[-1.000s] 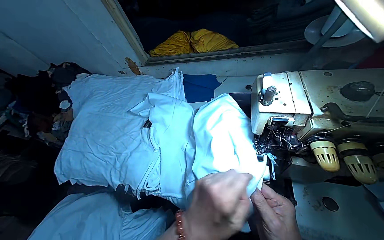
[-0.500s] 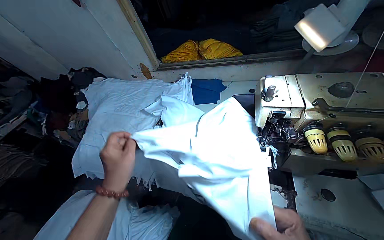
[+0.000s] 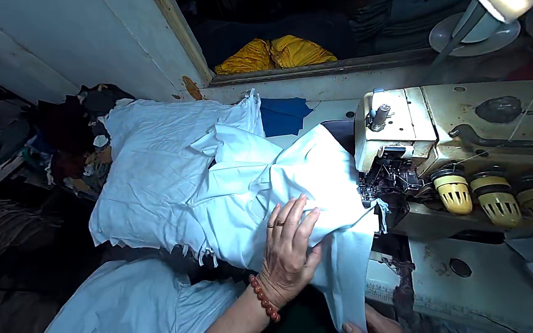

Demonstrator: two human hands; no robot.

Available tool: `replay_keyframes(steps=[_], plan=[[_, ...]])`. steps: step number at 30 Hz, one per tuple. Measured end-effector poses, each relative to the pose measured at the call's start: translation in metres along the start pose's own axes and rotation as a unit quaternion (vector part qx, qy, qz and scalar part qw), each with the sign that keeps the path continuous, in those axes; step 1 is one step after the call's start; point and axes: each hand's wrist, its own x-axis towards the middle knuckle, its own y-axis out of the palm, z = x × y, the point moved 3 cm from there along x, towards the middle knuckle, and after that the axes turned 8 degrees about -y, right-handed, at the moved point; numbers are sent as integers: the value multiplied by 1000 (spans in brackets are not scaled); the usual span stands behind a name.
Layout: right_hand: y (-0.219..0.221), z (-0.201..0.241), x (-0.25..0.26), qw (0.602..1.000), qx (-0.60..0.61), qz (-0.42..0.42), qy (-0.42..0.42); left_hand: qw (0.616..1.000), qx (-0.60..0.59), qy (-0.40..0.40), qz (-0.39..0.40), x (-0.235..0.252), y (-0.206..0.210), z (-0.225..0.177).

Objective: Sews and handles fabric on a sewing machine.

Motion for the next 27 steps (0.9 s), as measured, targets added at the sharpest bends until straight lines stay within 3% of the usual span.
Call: replay_keyframes(steps=[3, 8, 15, 19, 22, 27], plan=[[-12, 16, 7, 993, 57, -94, -36, 998, 1, -12, -66, 1, -10, 1], [-32, 26, 42, 973, 111, -188, -75, 994, -101, -23, -19, 17, -28, -3], [-24, 46, 67, 964, 217, -145, -41, 996, -57, 2, 67, 65, -57, -9], [-24, 45, 52, 964, 230, -134, -20, 971, -138, 78, 181, 69, -66, -27], [-29, 43, 45, 965, 227, -125, -41, 947, -135, 123, 265, 58, -54, -49], [-38, 52, 61, 959, 231, -157, -43, 956, -91, 145, 239, 59, -17, -61]])
